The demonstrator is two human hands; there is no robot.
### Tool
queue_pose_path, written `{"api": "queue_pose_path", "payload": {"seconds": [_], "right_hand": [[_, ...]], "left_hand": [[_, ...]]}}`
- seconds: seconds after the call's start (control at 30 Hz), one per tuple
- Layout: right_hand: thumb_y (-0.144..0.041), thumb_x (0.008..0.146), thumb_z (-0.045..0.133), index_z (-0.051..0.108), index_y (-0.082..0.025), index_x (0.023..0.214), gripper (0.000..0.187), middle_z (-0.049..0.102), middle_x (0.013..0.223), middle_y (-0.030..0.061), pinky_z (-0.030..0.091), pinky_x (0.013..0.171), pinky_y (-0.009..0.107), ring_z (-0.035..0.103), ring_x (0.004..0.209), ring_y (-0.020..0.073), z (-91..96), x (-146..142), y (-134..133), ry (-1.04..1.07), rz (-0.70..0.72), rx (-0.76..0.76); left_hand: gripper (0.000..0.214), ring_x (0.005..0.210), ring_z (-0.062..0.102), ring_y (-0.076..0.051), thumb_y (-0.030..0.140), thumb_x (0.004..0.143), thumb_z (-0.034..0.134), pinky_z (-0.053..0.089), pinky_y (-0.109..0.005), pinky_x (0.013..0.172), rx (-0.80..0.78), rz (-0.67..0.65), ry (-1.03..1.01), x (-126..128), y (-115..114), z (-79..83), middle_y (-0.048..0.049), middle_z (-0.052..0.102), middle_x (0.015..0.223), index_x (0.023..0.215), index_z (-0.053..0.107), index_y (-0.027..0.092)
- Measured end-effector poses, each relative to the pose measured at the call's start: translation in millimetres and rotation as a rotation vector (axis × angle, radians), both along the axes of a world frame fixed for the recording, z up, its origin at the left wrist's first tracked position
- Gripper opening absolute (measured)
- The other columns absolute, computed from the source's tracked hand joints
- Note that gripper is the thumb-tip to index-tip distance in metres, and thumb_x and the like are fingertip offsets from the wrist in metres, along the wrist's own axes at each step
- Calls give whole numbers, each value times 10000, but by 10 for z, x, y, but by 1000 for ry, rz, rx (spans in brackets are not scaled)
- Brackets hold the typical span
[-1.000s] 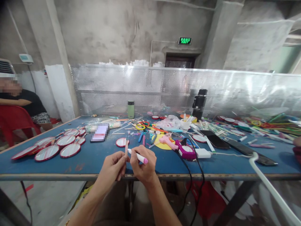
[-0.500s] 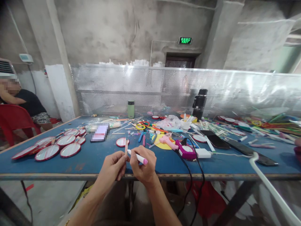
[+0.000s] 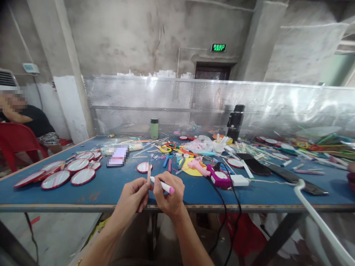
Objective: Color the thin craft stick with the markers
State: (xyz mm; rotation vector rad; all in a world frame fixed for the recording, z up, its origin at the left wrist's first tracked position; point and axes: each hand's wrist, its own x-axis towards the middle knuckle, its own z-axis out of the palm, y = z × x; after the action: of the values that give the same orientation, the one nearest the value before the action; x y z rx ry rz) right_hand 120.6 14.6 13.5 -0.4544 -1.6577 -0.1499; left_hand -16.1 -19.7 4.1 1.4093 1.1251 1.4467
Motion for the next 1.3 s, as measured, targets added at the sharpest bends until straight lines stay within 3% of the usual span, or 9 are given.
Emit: {"api": "queue_pose_path", "payload": {"seconds": [1.3], "right_hand": [[-115,931,543,630,-197,822,163,625,647,-22,447,573,235,581,551,105,3,-7,0,38,5,-28]], "left_hand": [[329,311,377,-82,471,852,544,262,-195,366,1,28,74,22,-9,12,61,490,413,681,570,190]]}}
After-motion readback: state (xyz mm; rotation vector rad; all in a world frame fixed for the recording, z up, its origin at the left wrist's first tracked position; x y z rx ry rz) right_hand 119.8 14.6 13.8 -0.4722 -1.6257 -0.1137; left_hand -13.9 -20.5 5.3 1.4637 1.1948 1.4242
